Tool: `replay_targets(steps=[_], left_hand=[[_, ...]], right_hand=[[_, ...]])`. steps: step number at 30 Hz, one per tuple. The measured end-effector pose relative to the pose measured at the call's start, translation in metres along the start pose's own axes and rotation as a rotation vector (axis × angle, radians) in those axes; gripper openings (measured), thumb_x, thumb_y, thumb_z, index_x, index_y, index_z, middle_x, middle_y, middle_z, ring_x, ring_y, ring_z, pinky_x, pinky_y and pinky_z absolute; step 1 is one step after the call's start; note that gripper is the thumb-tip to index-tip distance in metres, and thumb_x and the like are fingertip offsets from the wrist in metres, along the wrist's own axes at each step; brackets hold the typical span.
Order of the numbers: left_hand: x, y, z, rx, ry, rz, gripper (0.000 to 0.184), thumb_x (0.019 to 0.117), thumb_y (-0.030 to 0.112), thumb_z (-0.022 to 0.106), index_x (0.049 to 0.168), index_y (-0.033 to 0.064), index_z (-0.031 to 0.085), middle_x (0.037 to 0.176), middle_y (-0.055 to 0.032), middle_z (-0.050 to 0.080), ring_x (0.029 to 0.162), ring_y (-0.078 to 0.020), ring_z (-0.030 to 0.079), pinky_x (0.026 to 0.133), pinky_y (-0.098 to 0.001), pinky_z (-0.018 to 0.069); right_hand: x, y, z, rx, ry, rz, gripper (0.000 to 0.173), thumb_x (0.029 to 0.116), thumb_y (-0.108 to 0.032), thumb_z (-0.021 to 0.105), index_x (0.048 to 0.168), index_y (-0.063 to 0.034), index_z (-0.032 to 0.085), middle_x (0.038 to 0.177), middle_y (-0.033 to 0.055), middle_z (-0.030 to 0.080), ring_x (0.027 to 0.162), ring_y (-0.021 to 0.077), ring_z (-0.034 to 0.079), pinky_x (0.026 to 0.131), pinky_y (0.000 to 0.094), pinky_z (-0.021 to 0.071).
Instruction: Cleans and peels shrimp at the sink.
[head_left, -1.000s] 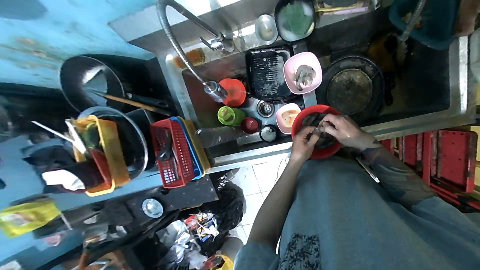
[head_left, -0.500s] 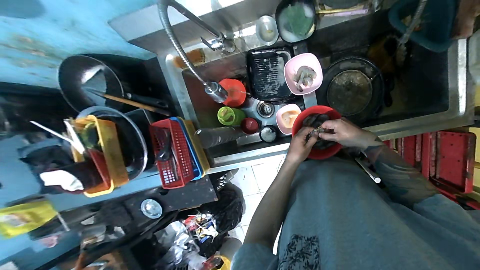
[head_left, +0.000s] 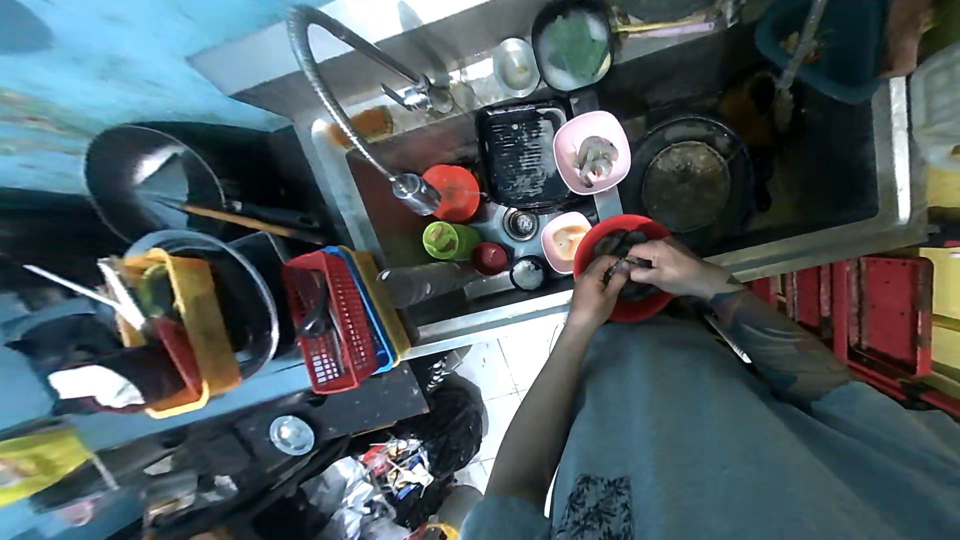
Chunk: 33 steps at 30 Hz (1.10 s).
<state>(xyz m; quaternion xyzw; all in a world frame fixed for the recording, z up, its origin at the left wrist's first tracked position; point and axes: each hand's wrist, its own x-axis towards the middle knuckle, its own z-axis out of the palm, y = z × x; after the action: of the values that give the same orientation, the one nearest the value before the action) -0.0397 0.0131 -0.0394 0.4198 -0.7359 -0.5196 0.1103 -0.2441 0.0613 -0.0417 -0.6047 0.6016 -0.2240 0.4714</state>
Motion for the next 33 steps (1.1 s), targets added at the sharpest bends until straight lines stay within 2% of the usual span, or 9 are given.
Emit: replay_targets(steps=[8,13,16,18,22,25,28,31,33], left_hand=[[0.001,-0.003,0.003,0.008,0.041,-0.014,0.021,0.1068,0.025,0.054,0.103,0.0096,0.068,0.095,-0.0042,0.069,0.085,-0.0127,0.067,0.08,-0.0375,0.0578],[-0.018,0.002,-0.019,-0.109,0.013,-0.166,0.027,0.1076,0.037,0.053,0.115,0.0136,0.065,0.091,-0.0052,0.066,0.07,-0.0159,0.062,0.062,-0.0368,0.0549],[-0.023,0.007,-0.035,-0.1,-0.02,-0.218,0.032,0.107,0.04,0.054,0.127,0.0157,0.061,0.105,-0.0062,0.07,0.085,-0.0169,0.069,0.076,-0.0415,0.0605],[-0.021,0.011,-0.043,-0.065,-0.043,-0.201,0.034,0.107,0.035,0.055,0.133,0.0146,0.058,0.114,-0.0074,0.069,0.094,-0.0175,0.07,0.085,-0.0432,0.0604],[-0.013,0.025,-0.052,0.116,-0.033,-0.165,0.031,0.1058,0.03,0.058,0.131,0.0123,0.06,0.119,-0.0077,0.067,0.097,-0.0178,0.069,0.086,-0.0445,0.0602],[-0.008,0.041,-0.06,0.291,-0.022,-0.165,0.031,0.1053,0.033,0.058,0.129,0.014,0.063,0.118,-0.0071,0.066,0.098,-0.0197,0.068,0.086,-0.0479,0.0595],[-0.008,0.066,-0.076,0.387,-0.044,-0.149,0.033,0.1053,0.036,0.058,0.13,0.0149,0.063,0.118,-0.0063,0.066,0.098,-0.0188,0.068,0.086,-0.048,0.0594],[-0.008,0.1,-0.092,0.37,-0.06,-0.08,0.031,0.1048,0.038,0.058,0.128,0.0175,0.064,0.114,-0.0014,0.066,0.094,-0.0129,0.067,0.082,-0.0412,0.0597],[0.002,0.119,-0.094,0.326,-0.077,-0.015,0.028,0.1045,0.036,0.059,0.125,0.0187,0.065,0.111,0.0013,0.066,0.091,-0.0094,0.066,0.078,-0.0357,0.0596]], right_hand=[[0.001,-0.004,-0.006,0.092,0.042,0.046,0.017,0.0963,-0.022,0.065,0.099,-0.0084,0.075,0.087,0.0068,0.072,0.083,0.0172,0.069,0.079,0.0434,0.0563],[0.001,-0.002,-0.016,-0.076,0.028,0.084,0.019,0.0992,-0.021,0.062,0.101,-0.006,0.073,0.091,0.0119,0.072,0.089,0.0268,0.07,0.086,0.0499,0.0559],[0.002,0.001,-0.008,-0.3,0.037,-0.007,0.017,0.0995,-0.021,0.062,0.103,-0.0093,0.074,0.098,0.0101,0.073,0.102,0.0307,0.068,0.097,0.0512,0.0538],[0.002,0.002,0.0,-0.407,0.039,-0.055,0.021,0.0982,-0.023,0.067,0.115,-0.0128,0.075,0.116,0.0081,0.072,0.117,0.0327,0.062,0.105,0.053,0.0486],[-0.003,0.001,0.009,-0.515,0.092,-0.122,0.027,0.0944,-0.023,0.074,0.121,-0.0201,0.075,0.136,0.0053,0.063,0.128,0.0356,0.053,0.103,0.058,0.0465],[-0.006,0.004,0.004,-0.399,0.154,-0.162,0.02,0.0986,-0.013,0.065,0.115,-0.0162,0.076,0.123,0.0037,0.069,0.12,0.0308,0.059,0.102,0.053,0.0488],[-0.015,0.014,-0.008,-0.147,0.215,-0.167,0.023,0.1043,-0.018,0.056,0.115,-0.0143,0.076,0.12,0.0012,0.072,0.119,0.0212,0.062,0.108,0.0449,0.0471],[-0.028,0.032,-0.032,0.218,0.366,-0.07,0.025,0.1075,-0.022,0.053,0.12,-0.012,0.072,0.116,0.001,0.072,0.107,0.0109,0.068,0.096,0.0348,0.058],[-0.022,0.053,-0.056,0.448,0.526,0.037,0.029,0.1095,-0.024,0.049,0.122,-0.0065,0.068,0.118,0.0064,0.072,0.102,0.0157,0.07,0.09,0.0373,0.0601]])
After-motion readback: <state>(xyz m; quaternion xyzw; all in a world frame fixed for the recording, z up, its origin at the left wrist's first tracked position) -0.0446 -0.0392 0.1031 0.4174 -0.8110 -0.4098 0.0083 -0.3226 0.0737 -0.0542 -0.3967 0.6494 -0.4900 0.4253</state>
